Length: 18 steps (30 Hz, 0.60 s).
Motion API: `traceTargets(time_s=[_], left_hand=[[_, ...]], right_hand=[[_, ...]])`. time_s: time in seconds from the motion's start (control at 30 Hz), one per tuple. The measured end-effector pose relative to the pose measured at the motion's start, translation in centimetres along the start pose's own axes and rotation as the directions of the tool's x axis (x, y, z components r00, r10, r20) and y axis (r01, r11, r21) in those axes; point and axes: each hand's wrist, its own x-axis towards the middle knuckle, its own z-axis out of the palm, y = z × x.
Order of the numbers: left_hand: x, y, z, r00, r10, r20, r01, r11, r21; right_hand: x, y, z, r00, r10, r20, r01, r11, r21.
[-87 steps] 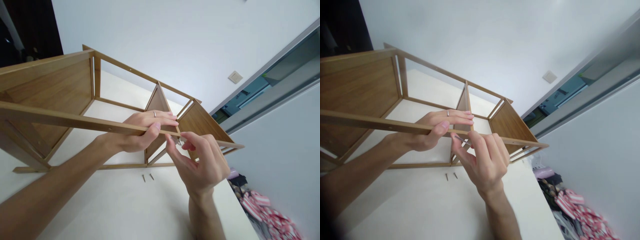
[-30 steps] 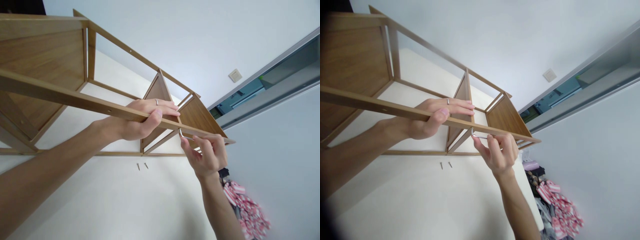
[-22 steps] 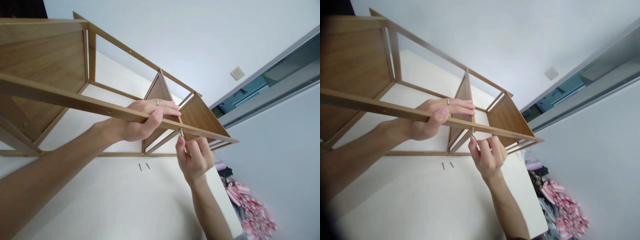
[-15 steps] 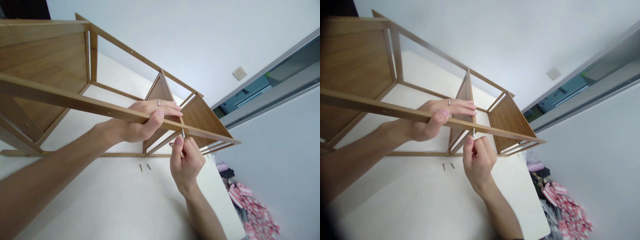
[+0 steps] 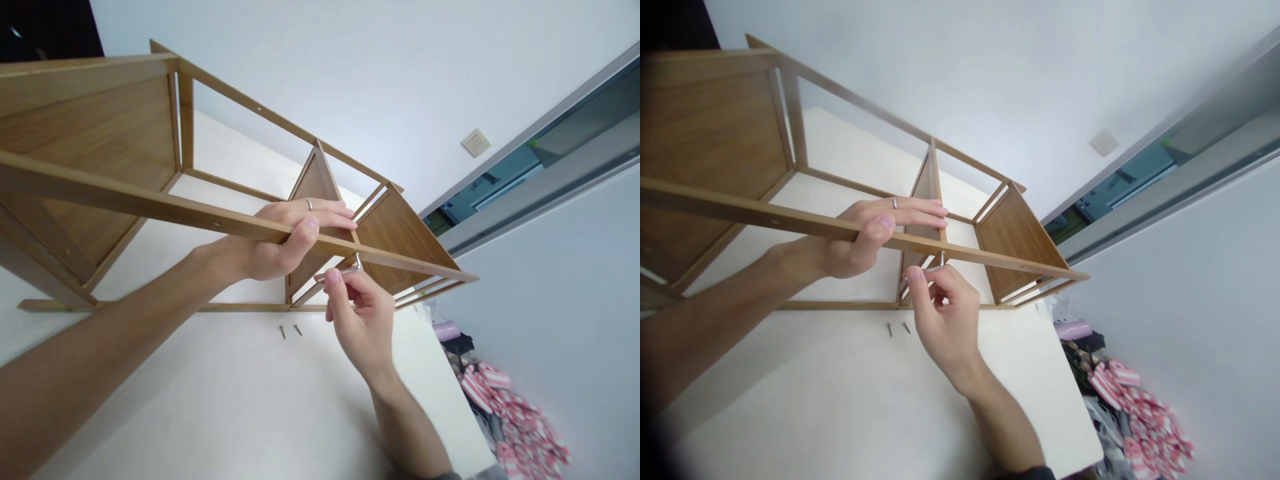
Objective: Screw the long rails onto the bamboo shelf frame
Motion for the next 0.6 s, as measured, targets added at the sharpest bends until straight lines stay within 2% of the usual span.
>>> traceTargets(time_s=[0.07, 0.13, 0.27, 0.5, 0.6], left_hand=[[0.0, 0.0, -0.1, 1.000, 0.004, 0.021, -0.004, 1.000, 0.005], [0.1, 0.1, -0.3, 0.999, 0.015, 0.044, -0.015, 1.000, 0.004], [0.2, 0.1, -0.5, 0.998, 0.015, 0.053, -0.013, 1.000, -0.025], [0.4, 0.2, -0.5, 0.998, 0.010, 0.066, -0.004, 0.997, -0.079], [0.2, 0.4, -0.4, 0.997, -0.038, 0.063, 0.045, 0.994, -0.102]], right_hand=[[0.1, -0.2, 0.0, 0.999, 0.036, -0.006, -0.036, 0.996, 0.078], [0.1, -0.4, 0.0, 0.995, 0.087, 0.048, -0.095, 0.968, 0.233], [0.5, -0.4, 0.1, 0.970, 0.137, 0.200, -0.222, 0.836, 0.501], [1.1, 0.0, 0.2, 0.956, 0.121, 0.266, -0.269, 0.722, 0.638], [1.2, 0.3, 0.9, 0.958, 0.121, 0.259, -0.271, 0.667, 0.694]])
